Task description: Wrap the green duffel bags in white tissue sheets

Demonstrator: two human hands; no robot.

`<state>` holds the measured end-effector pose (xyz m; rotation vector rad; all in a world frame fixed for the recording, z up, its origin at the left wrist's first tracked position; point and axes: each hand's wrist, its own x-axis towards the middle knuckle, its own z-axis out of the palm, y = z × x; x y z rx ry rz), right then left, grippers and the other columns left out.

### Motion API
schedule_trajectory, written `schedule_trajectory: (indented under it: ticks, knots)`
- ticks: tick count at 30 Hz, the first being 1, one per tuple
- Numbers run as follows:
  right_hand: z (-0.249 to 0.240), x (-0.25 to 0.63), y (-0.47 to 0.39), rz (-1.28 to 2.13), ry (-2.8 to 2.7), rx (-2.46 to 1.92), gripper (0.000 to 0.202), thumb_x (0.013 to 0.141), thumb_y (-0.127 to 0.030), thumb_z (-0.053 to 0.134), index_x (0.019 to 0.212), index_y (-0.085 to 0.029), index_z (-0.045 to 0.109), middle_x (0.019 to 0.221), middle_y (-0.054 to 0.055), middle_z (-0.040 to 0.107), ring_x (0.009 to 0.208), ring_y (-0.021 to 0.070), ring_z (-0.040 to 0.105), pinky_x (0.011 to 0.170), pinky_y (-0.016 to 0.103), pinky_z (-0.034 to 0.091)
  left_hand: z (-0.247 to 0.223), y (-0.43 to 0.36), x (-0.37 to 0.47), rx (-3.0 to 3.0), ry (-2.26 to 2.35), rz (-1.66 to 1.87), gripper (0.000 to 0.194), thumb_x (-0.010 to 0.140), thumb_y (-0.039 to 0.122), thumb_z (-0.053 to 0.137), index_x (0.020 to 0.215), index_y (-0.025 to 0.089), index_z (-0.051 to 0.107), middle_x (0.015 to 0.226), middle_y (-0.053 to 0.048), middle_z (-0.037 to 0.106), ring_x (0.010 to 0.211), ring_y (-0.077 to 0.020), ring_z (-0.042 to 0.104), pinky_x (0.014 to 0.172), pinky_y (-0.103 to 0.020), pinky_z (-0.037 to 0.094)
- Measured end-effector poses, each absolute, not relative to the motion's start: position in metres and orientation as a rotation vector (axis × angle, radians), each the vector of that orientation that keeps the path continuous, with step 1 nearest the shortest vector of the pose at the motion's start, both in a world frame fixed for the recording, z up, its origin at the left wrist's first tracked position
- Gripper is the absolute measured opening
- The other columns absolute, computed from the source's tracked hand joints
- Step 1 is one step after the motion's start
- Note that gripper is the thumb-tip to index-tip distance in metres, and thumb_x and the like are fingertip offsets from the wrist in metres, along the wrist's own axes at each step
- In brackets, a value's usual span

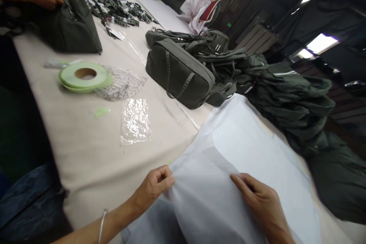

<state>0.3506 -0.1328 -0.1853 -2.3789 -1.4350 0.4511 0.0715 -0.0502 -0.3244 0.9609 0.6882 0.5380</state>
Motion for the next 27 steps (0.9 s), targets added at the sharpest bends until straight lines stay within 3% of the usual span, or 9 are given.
schedule_trajectory:
  ticks: [3, 5, 7, 9, 12, 14, 17, 22, 27]
  knots:
    - [-0.190, 0.350, -0.126, 0.507, -1.456, -2.419, 0.043, 0.083, -0.065, 0.053, 0.076, -0.026, 0.071, 0.072, -0.004, 0.070, 0.071, 0.0176, 0.065, 0.064, 0.021, 0.048, -0.331, -0.046, 0.073, 0.906, 0.710, 0.496, 0.043, 0.080, 0.057, 0.066, 0.085, 0.020, 0.046, 0.066, 0.006, 0.042, 0.059, -0.0100, 0.037, 0.055, -0.022, 0.028]
    - [-0.190, 0.349, -0.124, 0.529, -1.481, -2.442, 0.044, 0.084, -0.065, 0.051, 0.072, -0.026, 0.069, 0.066, -0.004, 0.067, 0.066, 0.0169, 0.063, 0.060, 0.022, 0.047, -0.331, -0.036, 0.074, 0.938, 0.684, 0.457, 0.055, 0.083, 0.065, 0.059, 0.111, 0.020, 0.047, 0.070, 0.005, 0.048, 0.060, -0.0113, 0.043, 0.057, -0.022, 0.032]
    - [-0.188, 0.349, -0.123, 0.544, -1.505, -2.444, 0.045, 0.084, -0.064, 0.050, 0.069, -0.026, 0.068, 0.064, -0.004, 0.065, 0.063, 0.0165, 0.062, 0.058, 0.023, 0.046, -0.327, -0.020, 0.079, 1.021, 0.645, 0.469, 0.076, 0.083, 0.073, 0.051, 0.135, 0.020, 0.036, 0.084, 0.000, 0.056, 0.072, -0.0151, 0.053, 0.068, -0.026, 0.041]
    - [-0.187, 0.348, -0.122, 0.559, -1.488, -2.438, 0.046, 0.084, -0.064, 0.050, 0.068, -0.025, 0.067, 0.063, -0.004, 0.064, 0.063, 0.0161, 0.060, 0.058, 0.024, 0.045, -0.319, -0.003, 0.089, 1.095, 0.634, 0.491, 0.090, 0.079, 0.078, 0.050, 0.145, 0.020, 0.030, 0.109, -0.008, 0.059, 0.095, -0.0214, 0.057, 0.084, -0.031, 0.043]
    - [-0.187, 0.346, -0.123, 0.575, -1.409, -2.407, 0.046, 0.084, -0.064, 0.050, 0.068, -0.024, 0.067, 0.064, -0.004, 0.064, 0.064, 0.0159, 0.060, 0.058, 0.023, 0.045, -0.304, 0.015, 0.111, 1.042, 0.601, 0.422, 0.077, 0.081, 0.075, 0.050, 0.132, 0.018, 0.050, 0.116, -0.012, 0.060, 0.103, -0.0249, 0.058, 0.085, -0.033, 0.045]
    - [-0.185, 0.345, -0.125, 0.584, -1.374, -2.370, 0.045, 0.084, -0.063, 0.052, 0.069, -0.023, 0.067, 0.065, -0.004, 0.064, 0.065, 0.0159, 0.060, 0.059, 0.022, 0.045, -0.299, 0.019, 0.123, 0.962, 0.587, 0.332, 0.060, 0.082, 0.068, 0.057, 0.106, 0.013, 0.063, 0.093, -0.007, 0.065, 0.081, -0.0197, 0.060, 0.072, -0.029, 0.046]
    - [-0.178, 0.341, -0.127, 0.592, -1.357, -2.305, 0.043, 0.084, -0.062, 0.054, 0.073, -0.024, 0.070, 0.069, -0.003, 0.067, 0.068, 0.0164, 0.062, 0.062, 0.022, 0.046, -0.299, 0.013, 0.125, 0.988, 0.616, 0.265, 0.049, 0.076, 0.060, 0.070, 0.079, 0.012, 0.062, 0.068, 0.001, 0.058, 0.058, -0.0108, 0.050, 0.056, -0.022, 0.038]
    - [-0.177, 0.338, -0.125, 0.565, -1.450, -2.303, 0.041, 0.088, -0.058, 0.050, 0.072, -0.024, 0.068, 0.068, -0.001, 0.066, 0.068, 0.0167, 0.060, 0.062, 0.025, 0.044, -0.296, -0.003, 0.104, 1.028, 0.595, 0.224, 0.048, 0.083, 0.060, 0.063, 0.080, 0.012, 0.062, 0.064, 0.002, 0.053, 0.056, -0.0092, 0.044, 0.053, -0.020, 0.033]
    - [-0.189, 0.337, -0.120, 0.477, -1.565, -2.458, 0.040, 0.091, -0.052, 0.047, 0.066, -0.025, 0.063, 0.064, -0.003, 0.062, 0.064, 0.0152, 0.056, 0.059, 0.027, 0.037, -0.266, -0.005, 0.094, 1.126, 0.505, 0.300, 0.065, 0.085, 0.074, 0.044, 0.089, 0.014, 0.069, 0.078, -0.004, 0.064, 0.072, -0.0189, 0.057, 0.067, -0.027, 0.046]
